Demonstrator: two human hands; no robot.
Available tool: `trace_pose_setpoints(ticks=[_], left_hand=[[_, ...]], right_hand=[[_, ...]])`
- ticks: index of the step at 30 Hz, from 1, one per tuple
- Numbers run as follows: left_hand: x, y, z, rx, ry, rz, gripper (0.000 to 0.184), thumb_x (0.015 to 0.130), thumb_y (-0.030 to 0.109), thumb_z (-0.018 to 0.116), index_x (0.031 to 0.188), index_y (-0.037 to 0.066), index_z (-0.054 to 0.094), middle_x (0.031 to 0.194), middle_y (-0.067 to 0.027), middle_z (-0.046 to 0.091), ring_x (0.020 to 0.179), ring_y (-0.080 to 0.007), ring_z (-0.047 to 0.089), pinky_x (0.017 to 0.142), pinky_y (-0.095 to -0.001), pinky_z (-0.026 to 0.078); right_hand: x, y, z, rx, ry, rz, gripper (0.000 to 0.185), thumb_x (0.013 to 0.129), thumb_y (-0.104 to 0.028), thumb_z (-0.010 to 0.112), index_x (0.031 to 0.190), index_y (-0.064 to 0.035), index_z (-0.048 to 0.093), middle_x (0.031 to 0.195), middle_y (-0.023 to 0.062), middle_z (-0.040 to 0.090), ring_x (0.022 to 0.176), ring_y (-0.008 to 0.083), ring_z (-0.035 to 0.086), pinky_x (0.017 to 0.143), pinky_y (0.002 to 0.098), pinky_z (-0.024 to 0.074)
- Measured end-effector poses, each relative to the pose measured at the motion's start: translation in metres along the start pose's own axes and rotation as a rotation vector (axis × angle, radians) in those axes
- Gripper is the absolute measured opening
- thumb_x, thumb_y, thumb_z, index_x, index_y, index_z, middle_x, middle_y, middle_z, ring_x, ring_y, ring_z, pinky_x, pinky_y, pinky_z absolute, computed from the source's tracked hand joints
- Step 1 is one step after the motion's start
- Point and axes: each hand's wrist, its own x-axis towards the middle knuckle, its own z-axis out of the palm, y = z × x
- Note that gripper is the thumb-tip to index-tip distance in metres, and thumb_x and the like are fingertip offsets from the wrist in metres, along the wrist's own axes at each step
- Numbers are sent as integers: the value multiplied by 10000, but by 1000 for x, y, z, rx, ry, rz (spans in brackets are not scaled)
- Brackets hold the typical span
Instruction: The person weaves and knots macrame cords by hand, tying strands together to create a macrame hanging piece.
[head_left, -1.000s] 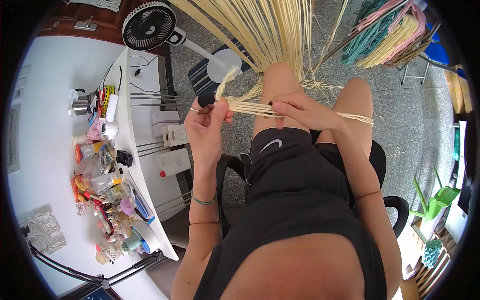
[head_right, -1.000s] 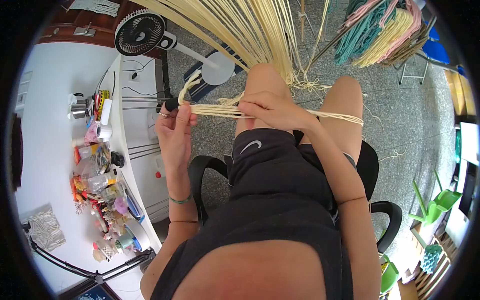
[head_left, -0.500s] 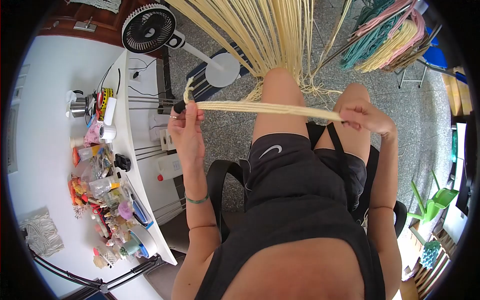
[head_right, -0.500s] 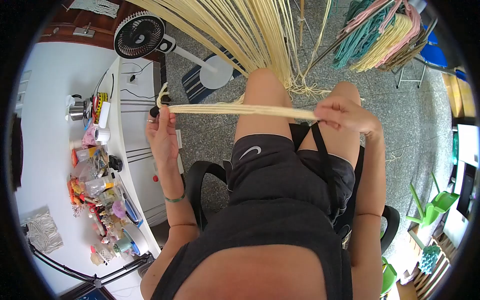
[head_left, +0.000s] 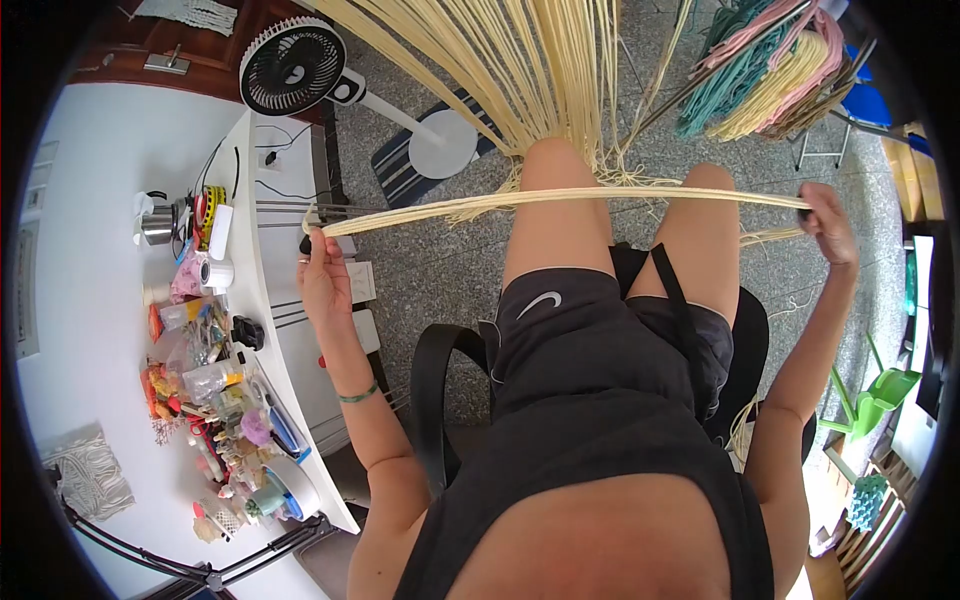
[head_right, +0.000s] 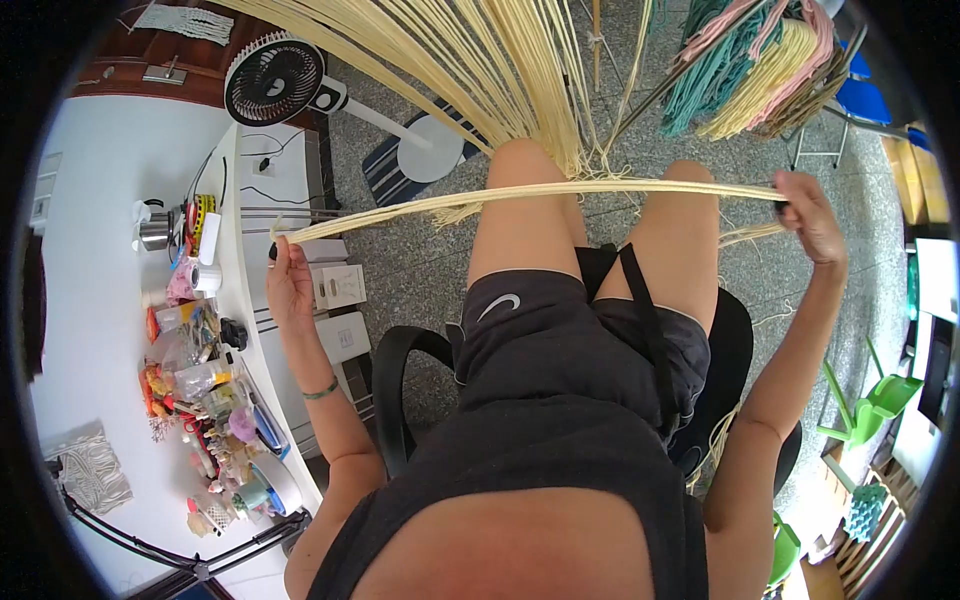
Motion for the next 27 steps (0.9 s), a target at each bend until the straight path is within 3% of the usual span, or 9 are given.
trace_pose_setpoints(ticks=[4,10,12,15,17,22,24,25,27], left_hand=[[33,-13,-58,12,49,32,87,848,55,587,899,-6,553,807,-49,572,686,-110,550,628,-196,477],[76,-23,-164,329,291,19,71,853,83,581,817,24,566,726,-25,560,675,-119,534,632,-238,466],[91,-22,-205,351,357,-55,210,894,116,526,1034,-40,539,865,-65,583,768,-136,554,732,-216,483],[103,-22,-253,281,331,-77,181,897,117,521,990,-38,532,854,-70,580,743,-136,558,695,-212,490],[104,-25,-258,301,425,-92,168,898,121,520,954,-36,531,852,-72,575,723,-132,557,672,-204,497],[112,-30,-303,312,379,-62,211,863,168,590,906,-35,553,830,-62,579,687,-133,552,634,-207,487],[121,-36,-318,304,485,-49,216,853,162,601,897,-47,566,791,-62,581,667,-137,550,590,-208,478],[117,-40,-307,291,474,-54,216,853,162,601,897,-47,566,791,-62,581,667,-137,550,590,-208,478],[105,-47,-280,393,515,-13,198,827,140,621,862,-51,580,771,-60,585,655,-135,550,573,-217,470]], right_hand=[[-3,-18,-40,-26,350,-128,202,868,-259,568,724,-119,547,546,-77,312,441,20,268,407,190,167],[-17,-57,-126,90,473,-230,251,916,-251,473,1043,-84,611,568,-85,272,449,28,226,414,206,162],[-22,-81,-144,-4,458,-287,274,924,-238,451,1077,-69,603,567,-85,264,447,33,220,418,209,155],[-25,-118,-186,-114,396,-237,334,918,-307,440,863,-42,634,473,-8,341,404,104,358,402,240,263],[-25,-134,-172,-122,692,-380,321,895,-318,495,647,-114,483,471,-79,247,371,30,205,372,215,134],[-27,-176,-207,-317,835,-458,373,910,-349,470,652,-92,550,496,-19,355,387,82,287,393,259,219],[-32,-195,-207,-272,801,-382,324,923,-275,484,1196,-107,533,1152,105,538,890,166,512,776,405,417],[-31,-201,-204,-279,813,-392,324,923,-275,484,1196,-107,533,1152,105,538,890,166,512,776,405,417],[-21,-209,-182,-631,890,-297,335,910,-321,381,754,-60,522,613,4,452,505,101,365,467,268,314]])
